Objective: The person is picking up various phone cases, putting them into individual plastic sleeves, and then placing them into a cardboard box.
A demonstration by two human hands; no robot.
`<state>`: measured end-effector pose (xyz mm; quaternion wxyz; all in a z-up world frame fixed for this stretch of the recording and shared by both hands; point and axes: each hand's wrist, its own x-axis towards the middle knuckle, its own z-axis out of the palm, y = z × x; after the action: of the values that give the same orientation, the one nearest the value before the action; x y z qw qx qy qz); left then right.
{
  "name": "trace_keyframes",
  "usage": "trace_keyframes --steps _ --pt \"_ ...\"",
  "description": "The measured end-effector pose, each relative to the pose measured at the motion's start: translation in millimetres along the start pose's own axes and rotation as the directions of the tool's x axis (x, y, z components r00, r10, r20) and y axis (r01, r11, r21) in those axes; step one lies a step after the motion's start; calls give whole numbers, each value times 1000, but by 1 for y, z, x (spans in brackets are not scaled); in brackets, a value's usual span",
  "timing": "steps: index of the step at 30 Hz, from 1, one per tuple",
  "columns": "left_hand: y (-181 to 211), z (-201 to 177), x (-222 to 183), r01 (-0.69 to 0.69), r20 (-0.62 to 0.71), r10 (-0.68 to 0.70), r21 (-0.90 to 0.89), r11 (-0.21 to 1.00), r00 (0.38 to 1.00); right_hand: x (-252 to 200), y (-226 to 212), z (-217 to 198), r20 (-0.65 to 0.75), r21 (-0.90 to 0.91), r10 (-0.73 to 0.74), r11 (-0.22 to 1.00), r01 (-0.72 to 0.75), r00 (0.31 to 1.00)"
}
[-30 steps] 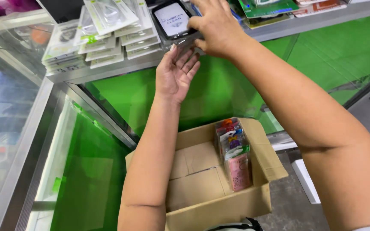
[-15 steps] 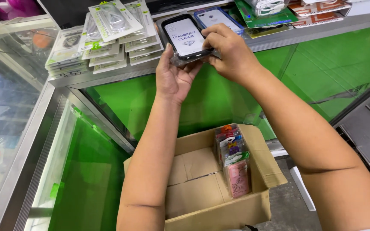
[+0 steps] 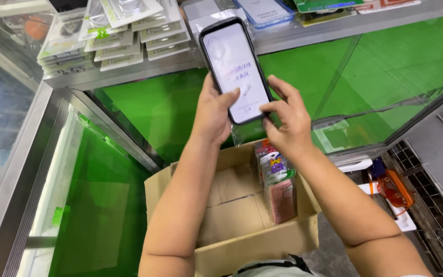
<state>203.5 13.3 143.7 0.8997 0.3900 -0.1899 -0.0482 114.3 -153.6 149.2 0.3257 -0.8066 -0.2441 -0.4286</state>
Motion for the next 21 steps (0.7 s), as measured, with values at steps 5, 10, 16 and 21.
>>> trace_keyframes --steps 5,10,16,21 --pt "-28 -4 -63 -102 4 102 25 994 995 -47 -5 -4 127 251 140 953 -168 982" --pt "-73 -23 -117 -107 -14 113 223 969 994 -103 6 14 264 779 234 520 -350 936" --pt "-146 -72 -161 183 -200 -245 -286 941 949 -187 49 49 354 679 620 345 -648 700" --pt "-178 -101 -191 257 -289 -354 -325 910 890 -234 67 64 481 585 742 125 -801 467"
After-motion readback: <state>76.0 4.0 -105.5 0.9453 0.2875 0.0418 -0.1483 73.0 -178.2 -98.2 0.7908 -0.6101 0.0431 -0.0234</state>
